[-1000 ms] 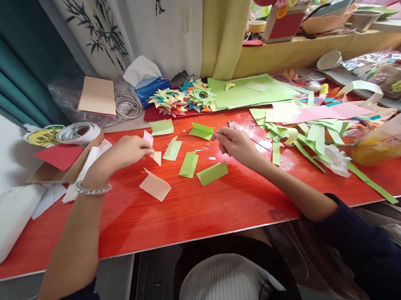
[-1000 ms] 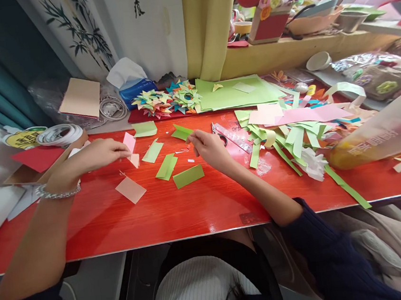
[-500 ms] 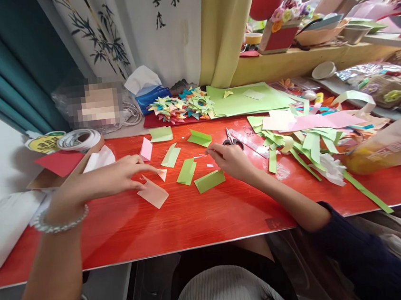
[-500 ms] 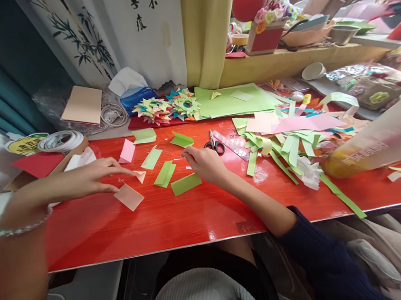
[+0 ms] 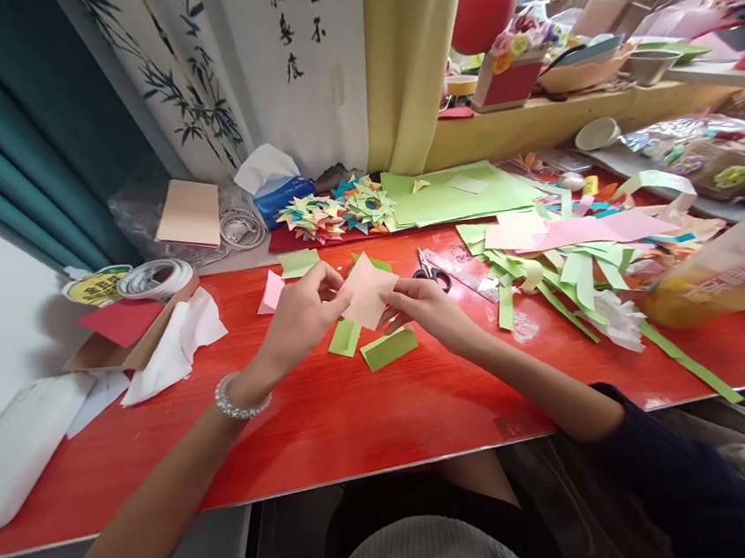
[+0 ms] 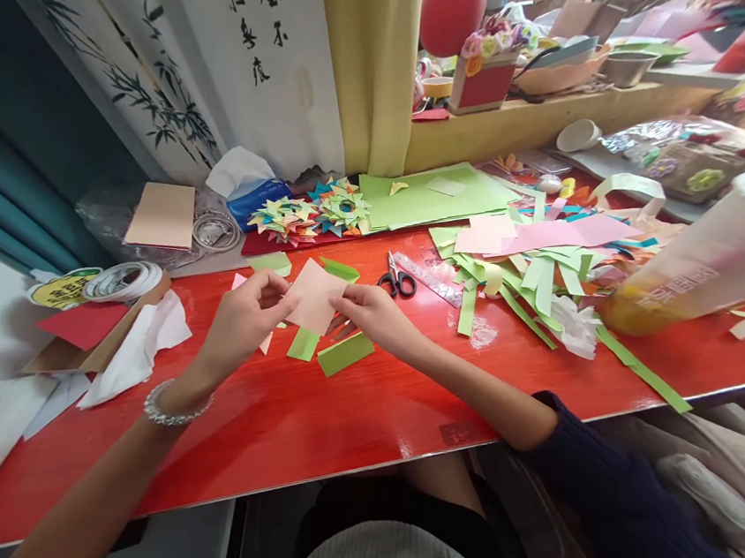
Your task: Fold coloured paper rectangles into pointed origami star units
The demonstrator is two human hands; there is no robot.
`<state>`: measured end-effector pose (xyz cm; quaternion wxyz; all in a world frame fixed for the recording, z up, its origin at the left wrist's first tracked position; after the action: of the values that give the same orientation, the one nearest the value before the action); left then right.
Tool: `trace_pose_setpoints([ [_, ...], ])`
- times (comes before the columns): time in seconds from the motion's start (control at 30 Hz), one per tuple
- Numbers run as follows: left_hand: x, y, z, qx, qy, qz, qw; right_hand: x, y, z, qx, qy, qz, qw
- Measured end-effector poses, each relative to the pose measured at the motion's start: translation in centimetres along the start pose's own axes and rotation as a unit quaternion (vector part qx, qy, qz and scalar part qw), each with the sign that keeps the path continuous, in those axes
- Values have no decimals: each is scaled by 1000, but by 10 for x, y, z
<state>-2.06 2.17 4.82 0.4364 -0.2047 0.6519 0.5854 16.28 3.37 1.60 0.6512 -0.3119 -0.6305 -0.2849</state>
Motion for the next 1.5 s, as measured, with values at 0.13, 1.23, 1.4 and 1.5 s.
trace_pose_setpoints([
  [0.13,5,-13,10,29,-12,-98,995,0,9,0,3,-7,-11,1000],
  [1.23,13,-29,-15,-104,-238,201,944,4,7,-4,-8,40,96,995],
  [1.4,10,-29,-16,-106,-268,269,919,4,7,-4,-2,41,98,994],
  [1.5,10,-30,-16,-108,-283,286,909,5,6,-5,-3,31,96,995],
])
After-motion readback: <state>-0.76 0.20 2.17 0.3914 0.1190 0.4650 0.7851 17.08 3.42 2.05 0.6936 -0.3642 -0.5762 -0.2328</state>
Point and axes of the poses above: each hand's wrist, its own z-axis towards the middle knuckle, its own y-axis out of the back of the hand, x = y × z, the point moved 1 cm from there along z, towards the middle knuckle, and after that the axes turned 14 degrees about x, right-handed, at the moved point
